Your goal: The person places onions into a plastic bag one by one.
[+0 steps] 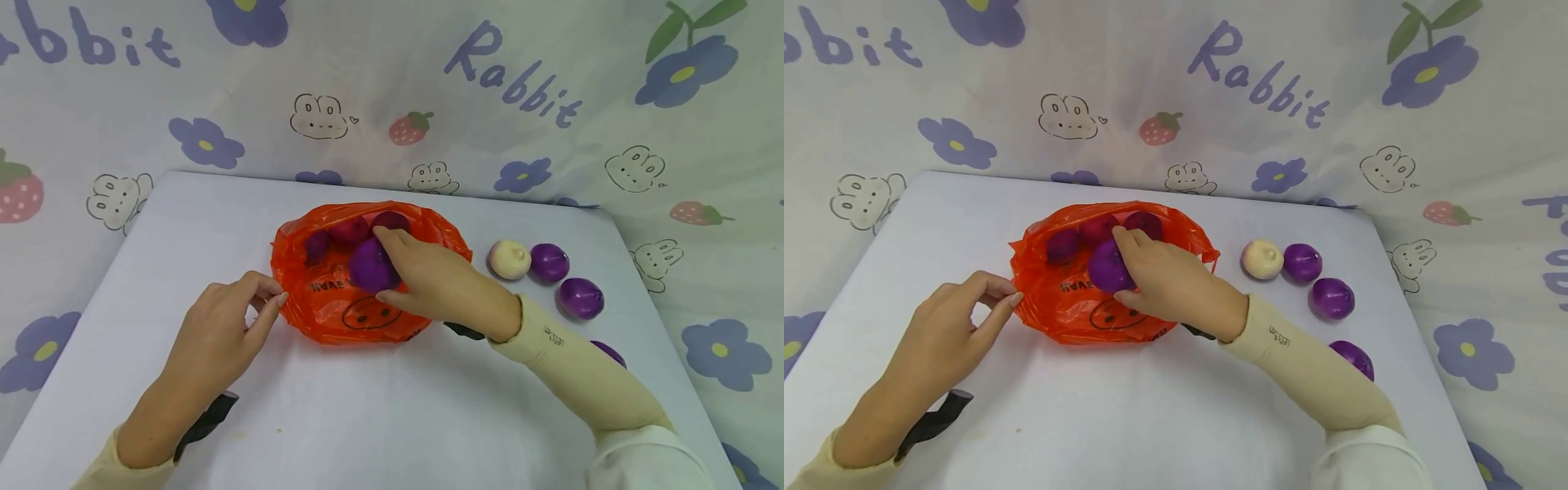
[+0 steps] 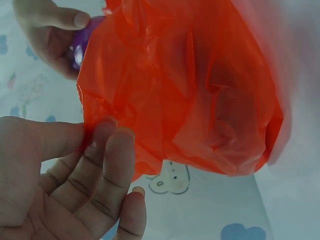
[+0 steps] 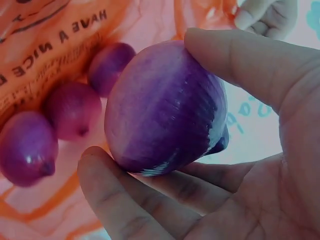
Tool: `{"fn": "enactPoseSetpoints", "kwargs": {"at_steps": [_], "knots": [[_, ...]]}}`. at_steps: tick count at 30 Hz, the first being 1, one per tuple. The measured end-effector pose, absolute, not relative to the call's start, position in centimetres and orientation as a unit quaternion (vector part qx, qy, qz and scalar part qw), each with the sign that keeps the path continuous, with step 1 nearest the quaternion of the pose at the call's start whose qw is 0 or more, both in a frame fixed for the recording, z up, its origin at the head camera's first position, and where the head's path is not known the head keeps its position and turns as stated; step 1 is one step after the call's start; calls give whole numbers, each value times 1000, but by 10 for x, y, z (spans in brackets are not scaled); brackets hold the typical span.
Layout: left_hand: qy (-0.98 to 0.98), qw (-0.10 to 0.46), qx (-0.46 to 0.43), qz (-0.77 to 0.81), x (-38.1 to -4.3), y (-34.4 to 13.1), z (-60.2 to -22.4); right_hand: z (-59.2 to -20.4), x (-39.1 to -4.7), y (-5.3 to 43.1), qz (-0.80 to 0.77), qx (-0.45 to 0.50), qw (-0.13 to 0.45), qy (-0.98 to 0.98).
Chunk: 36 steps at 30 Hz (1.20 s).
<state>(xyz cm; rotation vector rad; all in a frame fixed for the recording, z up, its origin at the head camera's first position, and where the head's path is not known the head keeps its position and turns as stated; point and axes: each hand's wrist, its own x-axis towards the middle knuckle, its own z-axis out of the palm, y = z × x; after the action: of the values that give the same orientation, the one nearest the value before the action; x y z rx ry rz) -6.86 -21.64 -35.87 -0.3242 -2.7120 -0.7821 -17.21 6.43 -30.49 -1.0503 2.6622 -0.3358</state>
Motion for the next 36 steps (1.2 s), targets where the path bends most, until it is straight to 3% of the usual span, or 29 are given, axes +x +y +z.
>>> {"fn": "enactPoseSetpoints", "kwargs": {"at_steps": [17, 36], "knots": [[-944, 149, -114, -272, -69, -218, -360, -325, -183, 2, -44, -401, 165, 900], [-945, 149, -114, -266, -68, -216, -357, -351, -190, -14, -26, -410, 174, 895]]}}
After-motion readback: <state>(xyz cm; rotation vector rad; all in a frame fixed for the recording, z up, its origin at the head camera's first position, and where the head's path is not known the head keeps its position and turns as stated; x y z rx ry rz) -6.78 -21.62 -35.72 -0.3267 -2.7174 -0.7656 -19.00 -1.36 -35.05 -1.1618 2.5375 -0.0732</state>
